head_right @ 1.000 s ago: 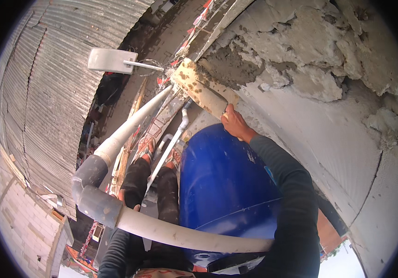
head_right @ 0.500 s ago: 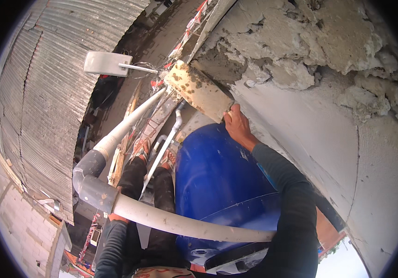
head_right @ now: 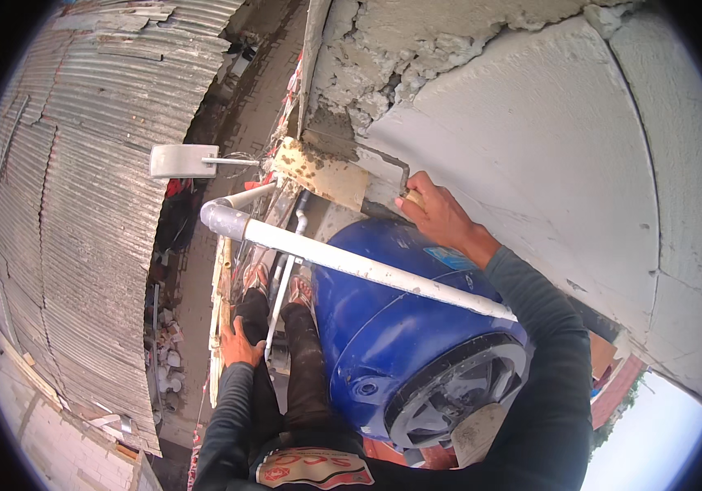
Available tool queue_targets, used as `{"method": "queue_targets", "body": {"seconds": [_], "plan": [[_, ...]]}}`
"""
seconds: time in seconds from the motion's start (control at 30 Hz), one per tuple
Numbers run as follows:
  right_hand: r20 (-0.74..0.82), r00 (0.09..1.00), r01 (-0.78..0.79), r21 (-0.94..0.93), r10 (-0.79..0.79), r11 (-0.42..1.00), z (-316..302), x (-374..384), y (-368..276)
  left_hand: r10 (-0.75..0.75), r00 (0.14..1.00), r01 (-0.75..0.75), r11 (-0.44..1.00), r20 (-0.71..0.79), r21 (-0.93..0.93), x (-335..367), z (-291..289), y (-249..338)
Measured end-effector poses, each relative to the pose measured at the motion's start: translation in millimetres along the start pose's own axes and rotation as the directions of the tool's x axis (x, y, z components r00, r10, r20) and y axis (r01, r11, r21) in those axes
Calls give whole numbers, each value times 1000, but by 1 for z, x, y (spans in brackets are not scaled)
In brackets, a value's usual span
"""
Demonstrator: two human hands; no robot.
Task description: The person applies cement to the edge of a wall using a trowel and a wooden board. The person scoops cement from a small container onto the trowel and then spreads it onto the wall, using the board to help shape and hold the cement in place.
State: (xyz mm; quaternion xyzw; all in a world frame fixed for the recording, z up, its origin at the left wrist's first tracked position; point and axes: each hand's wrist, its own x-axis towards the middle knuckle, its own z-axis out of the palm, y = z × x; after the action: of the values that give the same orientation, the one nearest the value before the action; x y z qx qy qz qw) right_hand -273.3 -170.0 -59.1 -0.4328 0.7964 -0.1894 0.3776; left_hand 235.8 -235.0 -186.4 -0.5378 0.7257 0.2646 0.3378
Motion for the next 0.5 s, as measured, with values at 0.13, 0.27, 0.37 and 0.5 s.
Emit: {"method": "queue_targets", "body": {"seconds": [0.13, 0.27, 0.37, 0.5], "plan": [[-58, 998, 15, -83, -20, 996, -65, -81, -61, 138, 982, -148, 987, -131, -66, 5, 8, -3], [-181, 978, -129, -132, 104, 983, -126, -205, -132, 377, 895, -416, 898, -240, -141, 12, -10, -2], [-354, 928, -230, -288, 120, 929, -149, -309, -168, 477, 814, -553, 811, -331, -190, 8, -28, 11], [-492, 786, -570, -341, 374, 748, -151, -463, -213, 537, 790, -612, 721, -295, -325, 4, -60, 20]]}}
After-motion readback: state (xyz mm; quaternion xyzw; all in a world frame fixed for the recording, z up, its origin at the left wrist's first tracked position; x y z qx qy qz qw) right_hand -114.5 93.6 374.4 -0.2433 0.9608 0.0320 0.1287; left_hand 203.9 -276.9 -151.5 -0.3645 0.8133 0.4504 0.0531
